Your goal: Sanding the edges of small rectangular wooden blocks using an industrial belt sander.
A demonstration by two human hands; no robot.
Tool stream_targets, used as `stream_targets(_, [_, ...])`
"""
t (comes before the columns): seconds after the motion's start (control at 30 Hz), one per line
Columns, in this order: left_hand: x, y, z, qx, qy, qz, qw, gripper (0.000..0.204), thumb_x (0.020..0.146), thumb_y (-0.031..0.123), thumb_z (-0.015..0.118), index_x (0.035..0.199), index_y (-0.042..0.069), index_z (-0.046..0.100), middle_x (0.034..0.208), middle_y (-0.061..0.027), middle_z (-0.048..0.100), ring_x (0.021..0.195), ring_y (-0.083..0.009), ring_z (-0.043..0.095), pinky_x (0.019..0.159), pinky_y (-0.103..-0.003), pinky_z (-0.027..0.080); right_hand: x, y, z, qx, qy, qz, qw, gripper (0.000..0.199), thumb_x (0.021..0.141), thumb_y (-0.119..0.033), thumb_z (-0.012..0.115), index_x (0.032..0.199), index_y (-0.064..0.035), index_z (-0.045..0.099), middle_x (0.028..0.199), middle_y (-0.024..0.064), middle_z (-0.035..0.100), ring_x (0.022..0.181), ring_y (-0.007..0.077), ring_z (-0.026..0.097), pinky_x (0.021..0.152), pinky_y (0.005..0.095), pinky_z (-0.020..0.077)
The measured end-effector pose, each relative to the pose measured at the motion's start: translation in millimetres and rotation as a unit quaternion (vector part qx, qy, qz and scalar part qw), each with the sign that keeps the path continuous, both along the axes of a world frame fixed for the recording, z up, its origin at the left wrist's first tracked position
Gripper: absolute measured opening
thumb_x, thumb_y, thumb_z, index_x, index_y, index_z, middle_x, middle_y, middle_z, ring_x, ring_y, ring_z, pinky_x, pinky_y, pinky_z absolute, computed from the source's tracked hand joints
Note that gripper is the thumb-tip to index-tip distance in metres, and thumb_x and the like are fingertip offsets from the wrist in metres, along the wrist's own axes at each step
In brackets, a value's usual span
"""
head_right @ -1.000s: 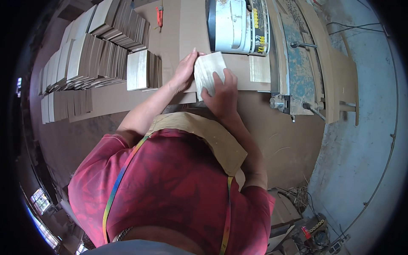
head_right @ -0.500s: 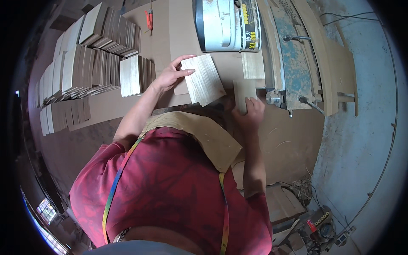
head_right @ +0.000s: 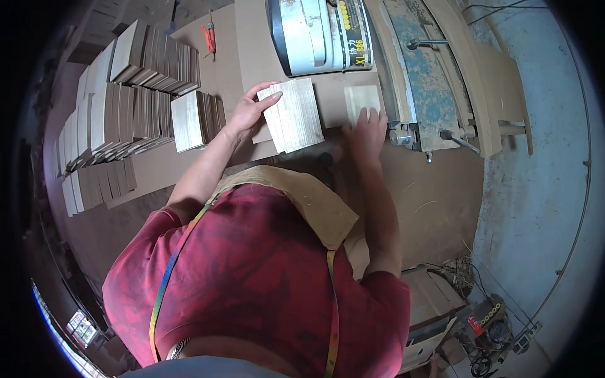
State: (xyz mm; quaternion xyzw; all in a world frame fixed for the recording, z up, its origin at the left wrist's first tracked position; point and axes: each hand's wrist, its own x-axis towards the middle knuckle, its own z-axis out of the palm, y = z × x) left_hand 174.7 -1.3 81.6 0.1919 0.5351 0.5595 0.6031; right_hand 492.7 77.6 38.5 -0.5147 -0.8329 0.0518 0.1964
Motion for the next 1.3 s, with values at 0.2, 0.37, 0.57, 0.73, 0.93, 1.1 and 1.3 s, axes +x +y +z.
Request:
stream_targets(0.2, [24, 21, 5, -0.041, 0.088, 0.059, 0.994, 0.042, 0.101, 0.016, 0.084, 0.138, 0.003, 0.070, 0.115, -0.0138, 0.075, 0.097, -0.0192, 0.073, 0.089, -0.030, 0.063, -21, 77, -44, 0.164, 0.059, 0.031, 0.984, 0.040, 0.087, -0.015, 0.080, 0.123, 0.0008, 0.073, 0.129, 0.0200, 0.069, 0.122, 0.0434, 0.063, 0.105, 0.0504, 0.0542])
stream_targets(0.37, [41, 29, 4, -0.081, 0.176, 0.091, 0.977, 0.040, 0.101, 0.022, 0.085, 0.133, 0.003, 0.073, 0.109, -0.0128, 0.075, 0.094, -0.0172, 0.072, 0.085, -0.029, 0.062, -30, 100, -18, 0.058, 0.202, 0.014, 0.977, 0.041, 0.091, -0.023, 0.084, 0.120, 0.0049, 0.076, 0.130, 0.0222, 0.068, 0.118, 0.0427, 0.065, 0.103, 0.0483, 0.0556])
stream_targets(0.57, [47, 24, -8, -0.061, 0.179, 0.107, 0.976, 0.036, 0.101, 0.024, 0.084, 0.129, 0.004, 0.075, 0.105, -0.0114, 0.075, 0.091, -0.0158, 0.070, 0.083, -0.028, 0.060, -75, -24, 46, -0.020, 0.085, 0.129, 0.988, 0.077, 0.082, -0.036, 0.091, 0.143, 0.0019, 0.063, 0.144, 0.0291, 0.061, 0.119, 0.0447, 0.062, 0.102, 0.0514, 0.0547])
stream_targets(0.73, [37, 25, -10, -0.045, 0.161, 0.110, 0.980, 0.032, 0.101, 0.022, 0.083, 0.128, 0.005, 0.076, 0.105, -0.0109, 0.075, 0.091, -0.0154, 0.070, 0.083, -0.028, 0.060, -30, -38, 32, -0.054, 0.144, 0.080, 0.985, 0.081, 0.083, -0.035, 0.087, 0.148, 0.0029, 0.058, 0.149, 0.0336, 0.055, 0.133, 0.0512, 0.056, 0.109, 0.0537, 0.0521])
stream_targets(0.93, [27, 12, -2, -0.005, 0.060, 0.063, 0.996, 0.031, 0.100, 0.019, 0.083, 0.128, 0.006, 0.076, 0.108, -0.0104, 0.075, 0.092, -0.0148, 0.070, 0.084, -0.028, 0.059, 21, 6, -28, 0.038, 0.055, -0.041, 0.997, 0.057, 0.091, -0.021, 0.080, 0.141, 0.0026, 0.066, 0.146, 0.0263, 0.060, 0.134, 0.0482, 0.058, 0.110, 0.0534, 0.0518])
stream_targets(1.1, [20, 15, -2, -0.006, 0.052, 0.031, 0.998, 0.034, 0.099, 0.014, 0.082, 0.132, 0.007, 0.074, 0.111, -0.0096, 0.074, 0.096, -0.0157, 0.070, 0.087, -0.029, 0.059, -25, 70, -50, 0.121, 0.074, -0.018, 0.990, 0.049, 0.096, -0.018, 0.076, 0.139, 0.0046, 0.068, 0.140, 0.0259, 0.064, 0.130, 0.0461, 0.059, 0.109, 0.0546, 0.0515])
stream_targets(1.3, [45, 21, -5, -0.073, 0.245, 0.069, 0.964, 0.042, 0.099, 0.006, 0.079, 0.139, 0.008, 0.068, 0.115, -0.0082, 0.074, 0.102, -0.0175, 0.072, 0.093, -0.032, 0.060, -78, 12, 44, -0.066, 0.165, 0.118, 0.977, 0.062, 0.090, -0.034, 0.085, 0.137, 0.0046, 0.069, 0.143, 0.0309, 0.061, 0.122, 0.0464, 0.061, 0.104, 0.0542, 0.0549])
